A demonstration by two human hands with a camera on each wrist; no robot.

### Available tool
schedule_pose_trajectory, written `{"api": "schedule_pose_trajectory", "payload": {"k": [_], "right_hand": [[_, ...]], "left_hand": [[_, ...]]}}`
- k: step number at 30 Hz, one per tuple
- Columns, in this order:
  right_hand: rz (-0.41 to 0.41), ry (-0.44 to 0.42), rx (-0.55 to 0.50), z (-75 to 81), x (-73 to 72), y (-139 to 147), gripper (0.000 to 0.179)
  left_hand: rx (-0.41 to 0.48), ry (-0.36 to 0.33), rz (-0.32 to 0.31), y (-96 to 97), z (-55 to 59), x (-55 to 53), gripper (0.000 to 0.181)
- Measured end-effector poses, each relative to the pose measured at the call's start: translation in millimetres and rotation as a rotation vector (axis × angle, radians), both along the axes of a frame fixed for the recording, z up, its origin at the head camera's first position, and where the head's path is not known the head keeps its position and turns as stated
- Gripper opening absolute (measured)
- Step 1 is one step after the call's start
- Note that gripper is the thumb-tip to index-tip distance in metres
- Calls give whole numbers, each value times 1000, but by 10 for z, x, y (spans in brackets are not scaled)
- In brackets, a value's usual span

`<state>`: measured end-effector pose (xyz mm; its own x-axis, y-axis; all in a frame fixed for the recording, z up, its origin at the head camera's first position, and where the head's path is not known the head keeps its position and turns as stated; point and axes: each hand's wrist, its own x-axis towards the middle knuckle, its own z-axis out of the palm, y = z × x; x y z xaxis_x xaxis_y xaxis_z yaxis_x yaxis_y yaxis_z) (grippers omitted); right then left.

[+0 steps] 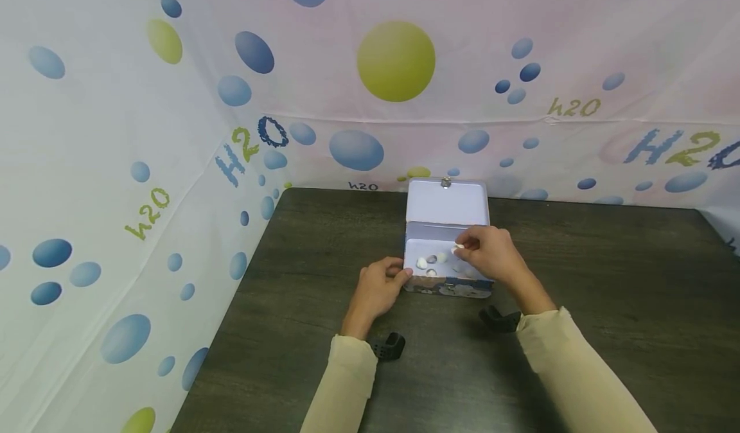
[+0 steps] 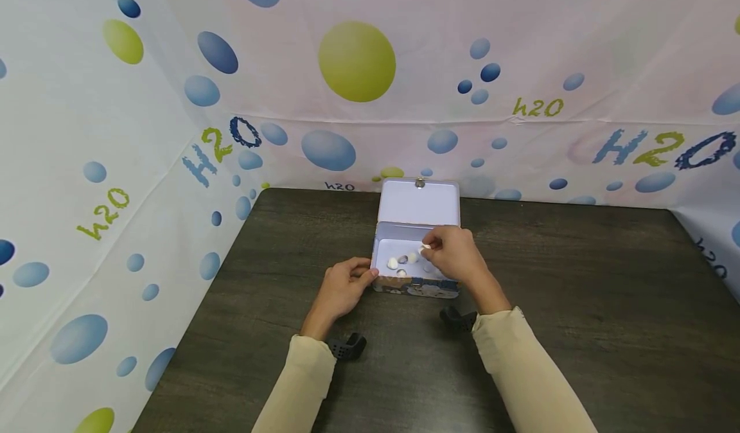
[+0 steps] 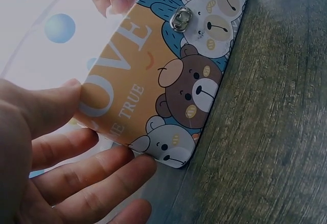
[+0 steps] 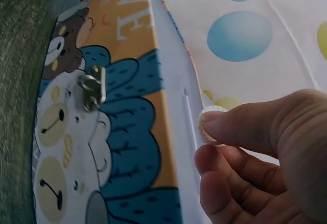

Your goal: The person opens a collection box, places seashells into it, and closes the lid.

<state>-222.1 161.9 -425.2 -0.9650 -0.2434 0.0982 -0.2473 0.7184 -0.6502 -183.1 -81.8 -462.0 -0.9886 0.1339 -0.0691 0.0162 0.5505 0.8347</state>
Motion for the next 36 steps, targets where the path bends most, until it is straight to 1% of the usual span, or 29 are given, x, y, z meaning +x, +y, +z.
{"api": "schedule_pose_trajectory", "payload": {"k": [5, 10, 13, 15, 21, 24, 28, 36], "right_hand": [[27, 29, -3, -17, -2, -58, 10], [48, 71, 24, -57, -17, -95, 6], [56, 78, 34, -68, -14, -107, 7], [64, 67, 38, -61, -7, -112, 11], [78, -9, 69, 4, 2, -85, 27], [71, -12, 87, 24, -1, -45, 28], [66, -7, 85, 42, -6, 13, 27], [23, -15, 50, 116, -27, 171, 29]], "left_hand": [[-3, -8, -3, -6, 3, 6, 42], [-6, 4, -1, 2, 8, 9, 41], [-8, 8, 2, 6, 11, 13, 40], [-8, 11, 3, 6, 11, 16, 40], [-8, 20, -2, 0, 12, 14, 39], [-8, 18, 1, -6, 12, 15, 39], [-6, 12, 3, -15, 18, 15, 40], [-5, 9, 1, -2, 18, 15, 40]]}}
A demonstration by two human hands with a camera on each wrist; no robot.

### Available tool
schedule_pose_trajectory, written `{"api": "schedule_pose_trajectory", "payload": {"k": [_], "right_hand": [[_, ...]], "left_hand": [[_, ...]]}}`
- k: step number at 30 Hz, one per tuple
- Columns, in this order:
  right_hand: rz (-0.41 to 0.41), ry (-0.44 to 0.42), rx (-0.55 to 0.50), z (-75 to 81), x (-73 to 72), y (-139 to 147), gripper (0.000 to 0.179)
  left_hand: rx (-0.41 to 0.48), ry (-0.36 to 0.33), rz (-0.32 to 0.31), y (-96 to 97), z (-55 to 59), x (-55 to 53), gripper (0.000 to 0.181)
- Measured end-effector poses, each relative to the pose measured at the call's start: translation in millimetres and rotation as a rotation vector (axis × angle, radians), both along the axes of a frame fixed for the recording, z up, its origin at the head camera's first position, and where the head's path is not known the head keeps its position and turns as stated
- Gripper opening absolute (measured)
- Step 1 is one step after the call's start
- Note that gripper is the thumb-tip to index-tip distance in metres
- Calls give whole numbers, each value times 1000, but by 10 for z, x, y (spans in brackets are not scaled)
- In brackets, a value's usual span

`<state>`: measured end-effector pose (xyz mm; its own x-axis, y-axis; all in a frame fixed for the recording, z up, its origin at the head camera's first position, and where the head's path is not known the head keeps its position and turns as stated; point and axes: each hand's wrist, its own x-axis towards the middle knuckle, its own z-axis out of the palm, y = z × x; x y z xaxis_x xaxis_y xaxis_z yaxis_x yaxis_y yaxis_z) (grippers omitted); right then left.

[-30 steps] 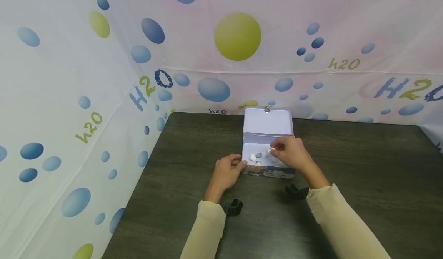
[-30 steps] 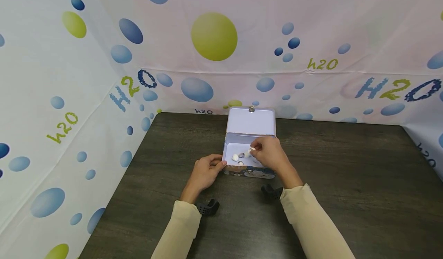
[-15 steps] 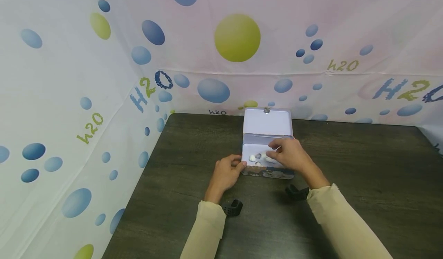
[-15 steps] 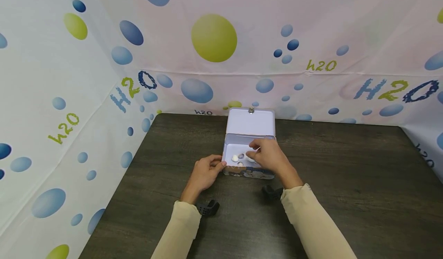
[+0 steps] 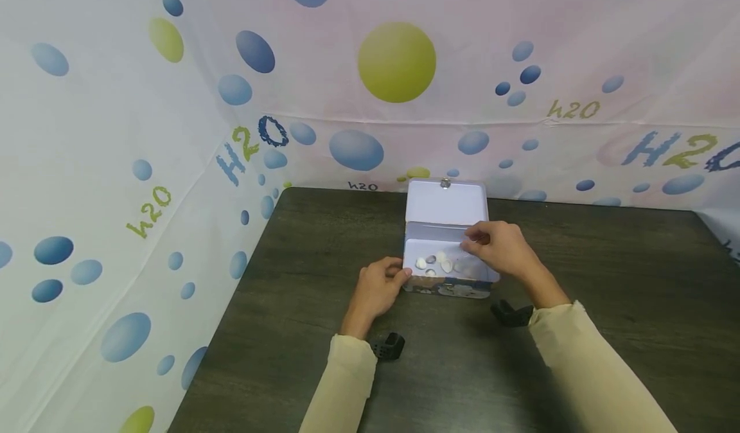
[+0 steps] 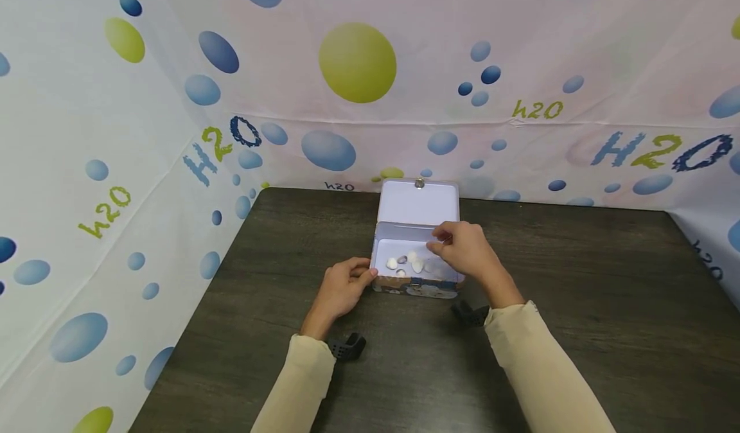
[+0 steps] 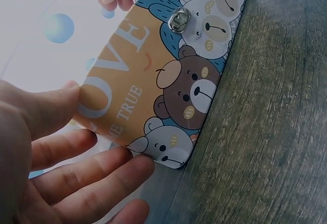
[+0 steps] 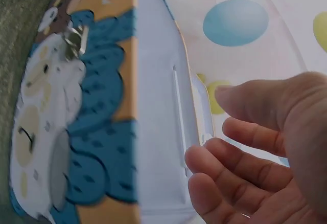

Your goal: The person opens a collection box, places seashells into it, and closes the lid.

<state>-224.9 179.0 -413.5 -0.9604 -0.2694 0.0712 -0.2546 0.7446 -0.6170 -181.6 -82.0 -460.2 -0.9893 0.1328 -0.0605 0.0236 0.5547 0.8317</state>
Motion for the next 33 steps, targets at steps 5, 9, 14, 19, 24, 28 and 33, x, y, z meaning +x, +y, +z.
{"api": "schedule_pose_trajectory", "payload": {"k": [5, 9, 14, 19, 24, 28, 33], "right_hand": [[-24, 17, 11, 46, -70, 88, 26], [-30, 34, 9, 75, -129, 144, 26], [-47, 29, -1, 107, -197, 209, 30], [-88, -9, 8, 117, -294, 256, 33], [-123, -92, -39, 143, -412, 258, 37], [-160, -172, -115, 171, -477, 264, 37], [-189, -271, -181, 172, -549, 330, 42]], "left_hand": [[5, 0, 1, -2, -9, -3, 41], [8, 10, 0, -2, -22, -11, 41], [6, 12, -1, 0, -41, -16, 41], [6, 14, -6, -16, -48, -18, 41], [8, 16, 7, -45, -39, -17, 41], [4, 6, 3, -42, -46, -16, 41], [-2, 3, 7, -8, -40, -22, 40]]}}
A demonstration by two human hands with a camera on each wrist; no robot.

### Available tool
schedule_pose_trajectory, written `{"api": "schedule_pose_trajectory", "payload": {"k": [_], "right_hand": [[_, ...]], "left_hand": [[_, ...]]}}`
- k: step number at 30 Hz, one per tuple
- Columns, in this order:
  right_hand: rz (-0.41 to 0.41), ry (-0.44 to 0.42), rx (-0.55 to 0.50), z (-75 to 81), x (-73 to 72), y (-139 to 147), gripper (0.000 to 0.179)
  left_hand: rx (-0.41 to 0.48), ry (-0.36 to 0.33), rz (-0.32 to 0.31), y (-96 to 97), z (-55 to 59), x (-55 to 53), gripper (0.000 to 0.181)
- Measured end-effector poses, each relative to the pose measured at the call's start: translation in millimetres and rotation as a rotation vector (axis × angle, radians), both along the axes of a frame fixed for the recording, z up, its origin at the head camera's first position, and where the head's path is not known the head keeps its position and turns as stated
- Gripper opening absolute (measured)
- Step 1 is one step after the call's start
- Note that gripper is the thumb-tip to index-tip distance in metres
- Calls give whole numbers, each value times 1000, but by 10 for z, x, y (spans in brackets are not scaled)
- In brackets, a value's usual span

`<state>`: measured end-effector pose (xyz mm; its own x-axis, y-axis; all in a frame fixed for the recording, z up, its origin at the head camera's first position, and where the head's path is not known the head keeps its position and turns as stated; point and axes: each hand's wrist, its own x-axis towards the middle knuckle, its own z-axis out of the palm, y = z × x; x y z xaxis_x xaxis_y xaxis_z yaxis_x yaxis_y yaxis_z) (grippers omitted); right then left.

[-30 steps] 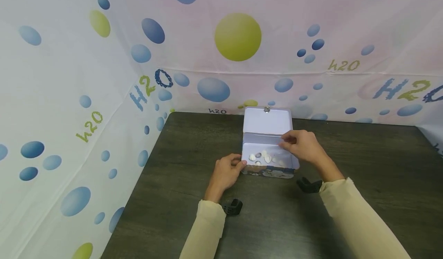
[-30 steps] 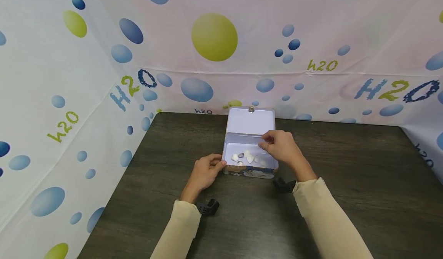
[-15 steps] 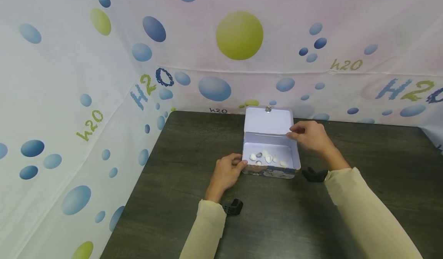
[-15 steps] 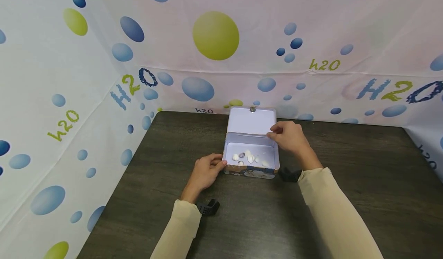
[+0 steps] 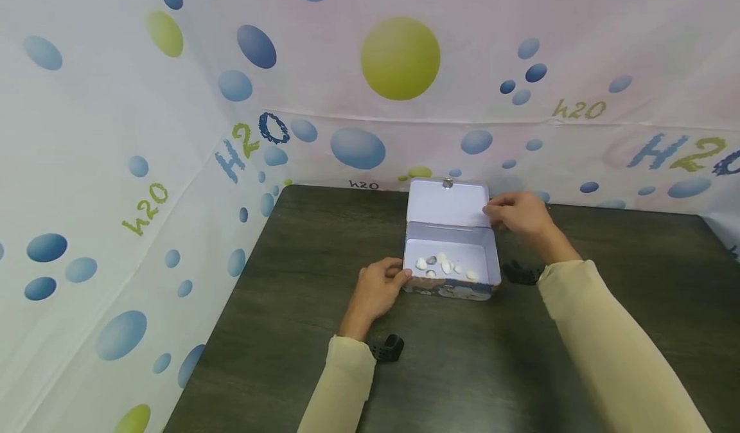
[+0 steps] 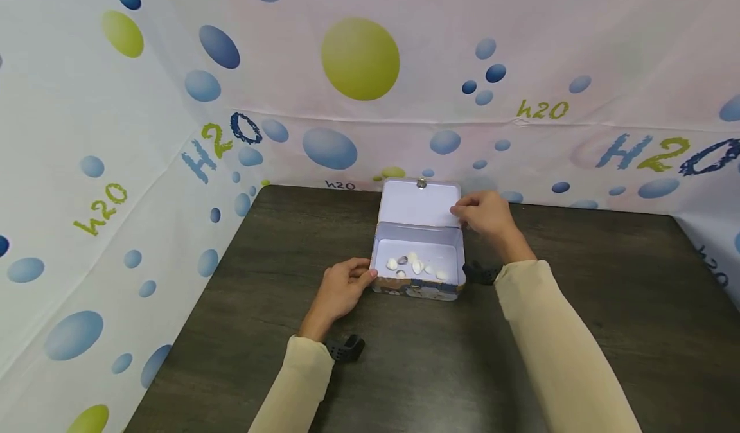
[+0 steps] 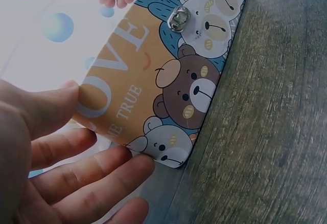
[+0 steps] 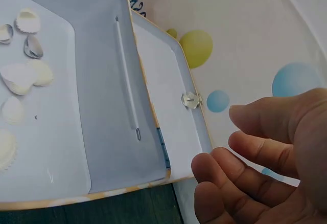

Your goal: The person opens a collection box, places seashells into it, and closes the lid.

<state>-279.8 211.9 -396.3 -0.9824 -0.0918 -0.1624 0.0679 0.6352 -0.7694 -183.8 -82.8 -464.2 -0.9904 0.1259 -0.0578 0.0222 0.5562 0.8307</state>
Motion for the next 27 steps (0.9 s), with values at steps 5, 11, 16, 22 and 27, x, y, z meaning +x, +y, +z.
{"api": "schedule_pose_trajectory", "payload": {"k": [5, 11, 16, 22, 27], "right_hand": [[-35, -45, -35, -29, -104, 31, 43], [-108, -62, -40, -98, -187, 26, 34], [-104, -110, 15, -157, -252, -4, 36], [-44, -182, 47, -195, -300, -21, 39], [-17, -245, 21, -226, -315, -8, 43]], "left_hand": [[-4, 6, 3, -8, 22, -19, 40], [-12, 4, 1, -20, 28, -44, 40], [-58, 1, -3, -16, 50, -50, 40], [-96, -3, -8, -2, 80, -21, 41], [-109, 2, -34, 16, 68, 0, 42]]}}
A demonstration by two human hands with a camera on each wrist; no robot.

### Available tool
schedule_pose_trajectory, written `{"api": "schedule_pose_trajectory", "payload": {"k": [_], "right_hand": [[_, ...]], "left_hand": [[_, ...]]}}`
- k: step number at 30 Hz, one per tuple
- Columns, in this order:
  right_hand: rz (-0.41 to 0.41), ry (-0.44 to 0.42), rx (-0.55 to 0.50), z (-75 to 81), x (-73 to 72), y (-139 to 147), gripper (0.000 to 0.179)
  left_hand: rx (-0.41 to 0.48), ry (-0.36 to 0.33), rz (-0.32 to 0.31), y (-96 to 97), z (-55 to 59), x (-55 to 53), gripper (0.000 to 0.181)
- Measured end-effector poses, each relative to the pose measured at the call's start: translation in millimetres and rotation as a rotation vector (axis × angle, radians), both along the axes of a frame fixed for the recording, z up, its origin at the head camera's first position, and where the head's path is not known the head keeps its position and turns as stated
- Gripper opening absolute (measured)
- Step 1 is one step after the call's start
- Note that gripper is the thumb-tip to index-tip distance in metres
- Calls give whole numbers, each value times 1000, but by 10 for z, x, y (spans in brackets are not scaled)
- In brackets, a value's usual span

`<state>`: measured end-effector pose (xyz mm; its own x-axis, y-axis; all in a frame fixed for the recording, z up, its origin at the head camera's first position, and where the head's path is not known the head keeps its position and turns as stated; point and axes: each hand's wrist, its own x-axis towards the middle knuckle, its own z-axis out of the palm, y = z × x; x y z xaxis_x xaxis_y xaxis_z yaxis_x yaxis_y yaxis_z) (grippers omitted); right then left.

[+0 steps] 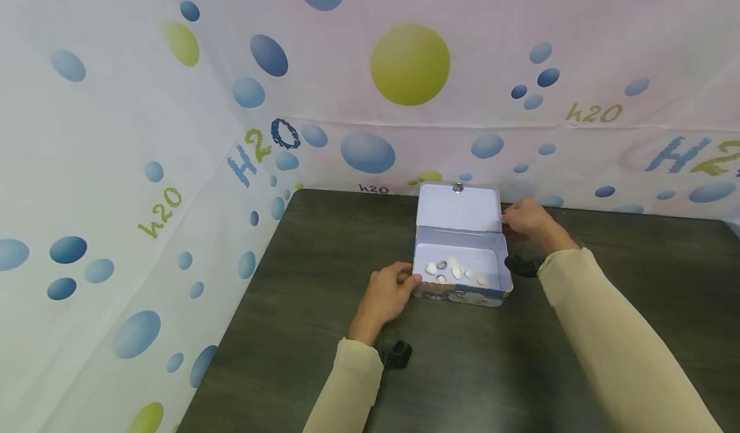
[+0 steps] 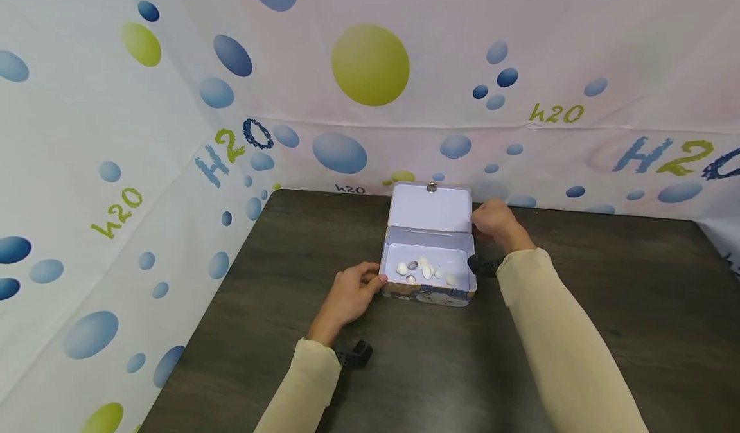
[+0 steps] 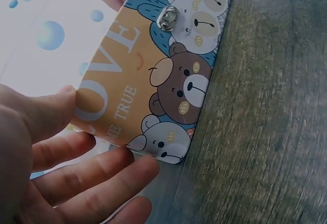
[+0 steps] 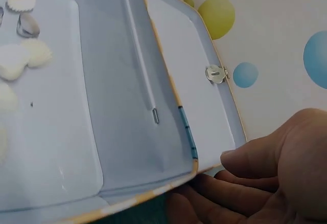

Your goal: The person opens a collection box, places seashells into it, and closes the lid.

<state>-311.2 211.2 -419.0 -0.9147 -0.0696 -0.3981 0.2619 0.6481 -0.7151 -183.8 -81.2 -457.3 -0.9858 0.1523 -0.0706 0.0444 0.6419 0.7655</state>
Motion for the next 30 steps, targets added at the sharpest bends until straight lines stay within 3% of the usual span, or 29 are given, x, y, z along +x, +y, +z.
{"api": "schedule_pose_trajectory", "payload": {"k": [12, 21, 30], "right_hand": [[-75, 26, 1, -82, 40, -18, 39], [-62, 0, -50, -111, -7, 35, 51], [-55, 137, -100, -35, -6, 50, 32]], "left_hand": [[-25, 7, -11, 11, -27, 23, 42], [-13, 16, -19, 17, -13, 11, 42], [-13, 33, -10, 13, -9, -9, 40]]}}
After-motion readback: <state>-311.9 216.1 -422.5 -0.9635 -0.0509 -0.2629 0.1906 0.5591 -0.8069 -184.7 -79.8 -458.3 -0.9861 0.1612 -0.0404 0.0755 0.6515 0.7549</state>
